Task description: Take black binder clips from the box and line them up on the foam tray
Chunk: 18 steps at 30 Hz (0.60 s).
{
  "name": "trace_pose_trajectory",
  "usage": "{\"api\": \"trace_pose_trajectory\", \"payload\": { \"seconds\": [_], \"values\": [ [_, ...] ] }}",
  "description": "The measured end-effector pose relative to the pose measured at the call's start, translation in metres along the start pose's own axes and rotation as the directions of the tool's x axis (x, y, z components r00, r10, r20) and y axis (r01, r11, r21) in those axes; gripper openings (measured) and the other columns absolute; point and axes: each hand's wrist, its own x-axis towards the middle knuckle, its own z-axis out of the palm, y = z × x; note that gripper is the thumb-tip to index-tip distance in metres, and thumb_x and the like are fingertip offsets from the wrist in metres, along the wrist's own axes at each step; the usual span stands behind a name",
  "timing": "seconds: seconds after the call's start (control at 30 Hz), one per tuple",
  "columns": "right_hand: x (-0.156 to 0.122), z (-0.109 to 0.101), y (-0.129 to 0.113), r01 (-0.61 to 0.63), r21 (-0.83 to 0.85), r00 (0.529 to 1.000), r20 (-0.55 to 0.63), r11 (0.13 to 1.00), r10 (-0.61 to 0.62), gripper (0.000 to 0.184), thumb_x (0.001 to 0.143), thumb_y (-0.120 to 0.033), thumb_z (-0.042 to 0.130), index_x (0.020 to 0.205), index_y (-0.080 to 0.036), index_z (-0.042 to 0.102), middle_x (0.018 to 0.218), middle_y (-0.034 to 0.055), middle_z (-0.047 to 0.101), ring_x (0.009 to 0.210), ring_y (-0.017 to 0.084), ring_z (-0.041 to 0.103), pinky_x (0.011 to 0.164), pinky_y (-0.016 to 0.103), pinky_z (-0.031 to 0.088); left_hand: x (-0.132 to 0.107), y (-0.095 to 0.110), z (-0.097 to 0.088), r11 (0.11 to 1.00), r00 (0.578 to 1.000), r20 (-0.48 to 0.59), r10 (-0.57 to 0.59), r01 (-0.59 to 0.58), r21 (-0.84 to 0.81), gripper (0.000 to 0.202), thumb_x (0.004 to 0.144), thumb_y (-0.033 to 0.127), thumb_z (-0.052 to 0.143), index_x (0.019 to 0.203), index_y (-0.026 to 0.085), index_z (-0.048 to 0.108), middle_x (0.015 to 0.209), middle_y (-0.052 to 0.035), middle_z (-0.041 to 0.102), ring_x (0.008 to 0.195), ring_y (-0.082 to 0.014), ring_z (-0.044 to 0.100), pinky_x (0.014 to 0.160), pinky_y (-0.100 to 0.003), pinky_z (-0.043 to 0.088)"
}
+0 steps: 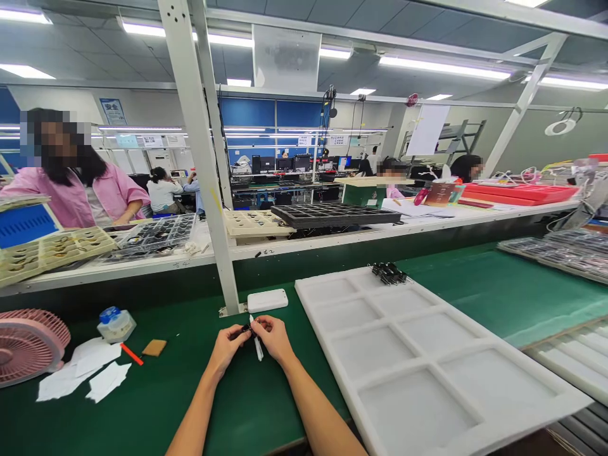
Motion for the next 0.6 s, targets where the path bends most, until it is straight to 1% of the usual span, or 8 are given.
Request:
{"api": "trace_pose_trajectory", "payload": {
  "seconds": [0.13, 0.23, 0.37, 0.53, 0.6],
  "values": [
    [0.0019, -0.0001, 0.0021, 0.02, -0.005, 0.999, -0.032, 1.0, -0.021, 0.03, 0.086, -0.043, 0.068, 0.085, -0.014, 0.075, 0.068, 0.0025, 0.061, 0.06, 0.014, 0.05, 0.056, 0.024, 0.036, -0.0005, 0.0043, 0.0022, 1.0, 0.999, -0.038, -0.02, 0.02, -0.011, 0.046, 0.066, 0.058, 0.08, 0.067, 0.013, 0.069, 0.058, 0.0013, 0.05, 0.057, -0.0113, 0.041, 0.055, -0.024, 0.03],
    [0.0023, 0.0002, 0.0031, 0.027, -0.024, 0.998, -0.053, 0.999, -0.028, 0.03, 0.086, -0.044, 0.068, 0.086, -0.015, 0.075, 0.068, 0.0027, 0.061, 0.06, 0.014, 0.05, 0.056, 0.024, 0.036, -0.0007, 0.0049, 0.0024, 1.0, 0.999, -0.049, -0.019, 0.018, -0.023, 0.048, 0.063, 0.06, 0.082, 0.067, 0.013, 0.071, 0.058, 0.0018, 0.05, 0.056, -0.0107, 0.041, 0.055, -0.024, 0.03],
    [0.0011, 0.0002, 0.0018, 0.025, -0.038, 0.997, -0.073, 0.999, -0.028, 0.03, 0.086, -0.044, 0.068, 0.086, -0.015, 0.075, 0.069, 0.0028, 0.062, 0.06, 0.015, 0.05, 0.056, 0.024, 0.036, 0.0004, 0.0017, 0.0018, 0.999, 0.998, -0.053, -0.025, 0.022, -0.05, 0.051, 0.063, 0.061, 0.081, 0.073, 0.012, 0.073, 0.059, 0.0013, 0.052, 0.056, -0.0108, 0.043, 0.055, -0.024, 0.031],
    [0.0009, -0.0001, -0.003, 0.004, -0.047, 0.995, -0.1, 0.999, -0.008, 0.032, 0.086, -0.045, 0.069, 0.087, -0.014, 0.075, 0.069, 0.0027, 0.063, 0.06, 0.014, 0.051, 0.057, 0.024, 0.037, 0.0027, -0.0028, 0.0018, 0.996, 0.992, -0.107, -0.062, 0.055, -0.066, 0.058, 0.062, 0.064, 0.081, 0.087, 0.011, 0.077, 0.059, -0.001, 0.058, 0.056, -0.0125, 0.047, 0.056, -0.024, 0.034],
    [0.0011, 0.0, -0.0038, -0.004, -0.044, 0.994, -0.107, 0.999, -0.001, 0.031, 0.085, -0.045, 0.07, 0.088, -0.015, 0.075, 0.07, 0.0027, 0.064, 0.061, 0.015, 0.052, 0.057, 0.024, 0.038, 0.0031, -0.0032, 0.002, 0.994, 0.989, -0.126, -0.077, 0.067, -0.082, 0.06, 0.06, 0.063, 0.082, 0.089, 0.011, 0.077, 0.06, -0.0016, 0.06, 0.056, -0.0125, 0.048, 0.055, -0.025, 0.035]
  ]
}}
